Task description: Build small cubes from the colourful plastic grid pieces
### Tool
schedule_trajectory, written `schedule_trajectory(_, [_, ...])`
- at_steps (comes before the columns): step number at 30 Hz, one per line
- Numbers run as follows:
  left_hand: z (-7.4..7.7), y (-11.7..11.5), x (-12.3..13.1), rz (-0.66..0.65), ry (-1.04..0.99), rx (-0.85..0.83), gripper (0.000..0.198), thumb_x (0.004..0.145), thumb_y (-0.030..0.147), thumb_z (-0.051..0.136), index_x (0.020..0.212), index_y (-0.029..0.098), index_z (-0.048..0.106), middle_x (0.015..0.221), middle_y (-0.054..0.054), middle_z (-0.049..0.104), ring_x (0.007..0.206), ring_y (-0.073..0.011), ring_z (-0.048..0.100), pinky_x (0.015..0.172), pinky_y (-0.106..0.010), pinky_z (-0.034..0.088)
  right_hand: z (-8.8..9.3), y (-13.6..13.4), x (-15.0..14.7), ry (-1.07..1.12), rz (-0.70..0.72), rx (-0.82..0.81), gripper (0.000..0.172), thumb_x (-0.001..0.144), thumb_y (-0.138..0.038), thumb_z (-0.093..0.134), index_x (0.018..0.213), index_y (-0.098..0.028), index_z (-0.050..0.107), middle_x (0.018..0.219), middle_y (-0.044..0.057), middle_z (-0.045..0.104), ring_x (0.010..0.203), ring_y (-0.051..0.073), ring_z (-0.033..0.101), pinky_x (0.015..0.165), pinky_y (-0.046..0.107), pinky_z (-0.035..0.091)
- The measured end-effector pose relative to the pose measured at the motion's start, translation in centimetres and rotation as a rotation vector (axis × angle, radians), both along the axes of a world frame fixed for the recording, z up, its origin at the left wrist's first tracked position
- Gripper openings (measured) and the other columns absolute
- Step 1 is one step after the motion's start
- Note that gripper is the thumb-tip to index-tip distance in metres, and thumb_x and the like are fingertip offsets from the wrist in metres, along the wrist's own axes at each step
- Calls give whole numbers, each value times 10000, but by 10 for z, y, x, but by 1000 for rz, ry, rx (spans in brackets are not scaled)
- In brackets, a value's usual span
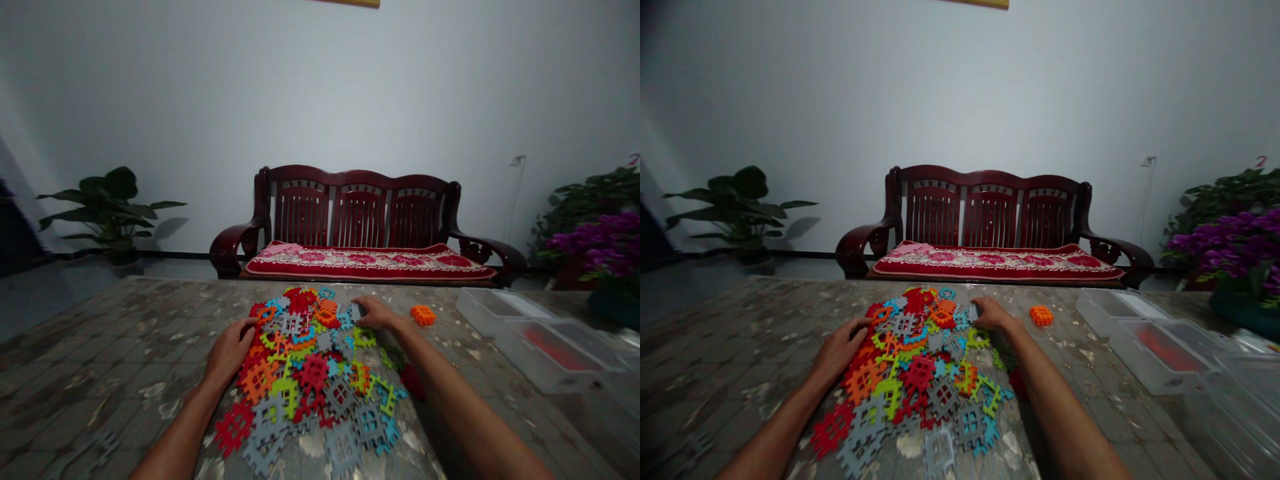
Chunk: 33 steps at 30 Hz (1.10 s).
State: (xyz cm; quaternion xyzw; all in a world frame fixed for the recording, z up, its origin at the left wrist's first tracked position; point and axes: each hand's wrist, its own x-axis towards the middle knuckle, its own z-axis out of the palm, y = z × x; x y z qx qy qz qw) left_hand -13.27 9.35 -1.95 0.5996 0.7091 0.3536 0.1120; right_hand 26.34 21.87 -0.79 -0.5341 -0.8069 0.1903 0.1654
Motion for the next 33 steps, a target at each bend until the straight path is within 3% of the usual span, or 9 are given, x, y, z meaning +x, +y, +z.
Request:
schedule_trajectory(6, [0,0,0,4,11,-14,396,899,359,451,1109,226,759,1222,-60,793,1118,-234,727,1016,-349,542,2,-21,12,53,-77,83,447,628,-152,778,1067,-189,705,1057,46,680,969,225,630,877,333,509])
schedule_trajectory(11, [-2,1,-1,10,5,-7,378,894,363,460,1086,243,763,1191,-44,803,1093,-231,733,1002,-342,550,0,-45,28,194,-62,331,267,698,-86,615,930,-214,646,989,38,662,939,213,609,846,320,488])
schedule_trajectory(15, [0,1,-1,13,13,-8,371,894,365,464,1082,263,767,1186,-27,804,1087,-224,736,999,-324,550,-9,-61,46,187,-83,449,309,722,-44,524,953,-217,635,1009,62,659,949,217,616,844,320,485])
schedule_trajectory(20, [1,1,-2,17,22,-9,384,892,371,458,1084,259,771,1192,-30,802,1095,-222,735,989,-313,551,-26,-70,65,235,-12,348,382,664,-24,536,960,-223,676,990,52,730,973,223,676,906,338,521])
schedule_trajectory(25, [-2,1,-2,19,26,-2,402,895,391,449,1108,254,761,1219,-45,797,1104,-234,731,985,-333,549,-25,-65,70,388,-277,211,499,611,-47,539,1043,-225,715,1126,59,779,1140,250,702,1054,415,516])
schedule_trajectory(28, [-3,2,-2,15,19,7,394,886,399,457,1088,254,763,1203,-46,801,1093,-238,734,988,-334,549,-19,-63,67,421,-350,98,483,601,-82,522,1018,-217,724,1098,69,792,1082,248,727,994,394,553])
schedule_trajectory(33, [-1,1,-2,12,8,-2,388,884,384,454,1076,253,764,1195,-48,802,1087,-242,735,999,-342,547,-14,-64,63,462,-355,-71,366,606,-167,516,890,-203,744,940,70,799,934,255,749,855,361,590])
